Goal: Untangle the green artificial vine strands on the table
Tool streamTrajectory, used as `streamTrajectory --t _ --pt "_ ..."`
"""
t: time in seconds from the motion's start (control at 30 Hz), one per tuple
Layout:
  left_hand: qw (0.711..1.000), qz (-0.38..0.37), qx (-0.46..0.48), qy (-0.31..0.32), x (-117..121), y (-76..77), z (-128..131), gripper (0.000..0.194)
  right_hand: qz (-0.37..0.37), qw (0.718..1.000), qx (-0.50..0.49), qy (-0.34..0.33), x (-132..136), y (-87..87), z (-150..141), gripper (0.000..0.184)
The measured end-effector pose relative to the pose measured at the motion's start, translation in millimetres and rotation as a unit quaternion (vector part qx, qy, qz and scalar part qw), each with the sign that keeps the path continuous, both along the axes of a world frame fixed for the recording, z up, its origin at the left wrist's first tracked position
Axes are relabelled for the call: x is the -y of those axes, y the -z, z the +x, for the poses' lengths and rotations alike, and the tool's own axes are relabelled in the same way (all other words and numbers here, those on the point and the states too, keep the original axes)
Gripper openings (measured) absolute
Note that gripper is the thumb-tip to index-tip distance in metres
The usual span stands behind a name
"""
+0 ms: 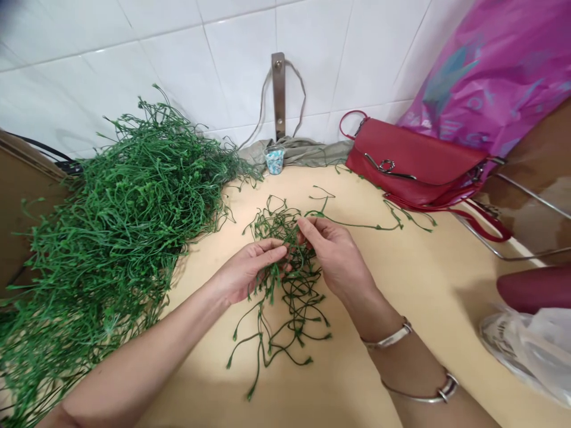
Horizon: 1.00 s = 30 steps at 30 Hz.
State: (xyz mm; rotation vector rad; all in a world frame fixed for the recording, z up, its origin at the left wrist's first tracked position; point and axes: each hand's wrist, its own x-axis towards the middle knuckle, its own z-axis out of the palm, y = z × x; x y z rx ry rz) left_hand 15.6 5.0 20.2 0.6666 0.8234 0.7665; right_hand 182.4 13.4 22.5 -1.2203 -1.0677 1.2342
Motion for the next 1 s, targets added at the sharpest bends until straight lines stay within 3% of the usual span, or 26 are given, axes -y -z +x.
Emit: streamTrajectory --t 0.17,0.3,0.43,0.57,0.73,0.87,1.0 --pt "0.999 0.026 -0.011 -0.041 -1 1.9 0 0.041 -0.023 0.998 0.002 -0.055 4 -0.8 -1 0.047" --pt "0.991 0.096 -0.056 -0.08 -2 7.1 -1 0.038 -0.042 0.992 0.028 -0.116 6 -3.3 -3 0.044" --pt "0.981 0.148 -0.081 -0.096 -3 9.7 -1 0.035 -0.025 0.989 0.083 -0.123 4 0.1 0 0.037" --pt "0.976 0.157 -0.108 -0.108 -4 7.0 -4 0.029 0.015 0.984 0.159 -0.082 1 4.8 6 0.03" --pt "0.979 0.12 -0.102 -0.128 -7 4.1 -6 0.023 -0.012 0.986 0.109 -0.125 2 -2.6 11 0.034" --pt "0.981 0.137 -0.111 -0.075 -6 3.0 -5 0.026 -0.022 0.98 0.09 -0.174 2 -8.1 12 0.038" --pt "0.984 0.146 -0.104 -0.007 -3 2.5 -3 0.035 -0.003 0.988 0.106 -0.117 4 -7.1 9 0.03"
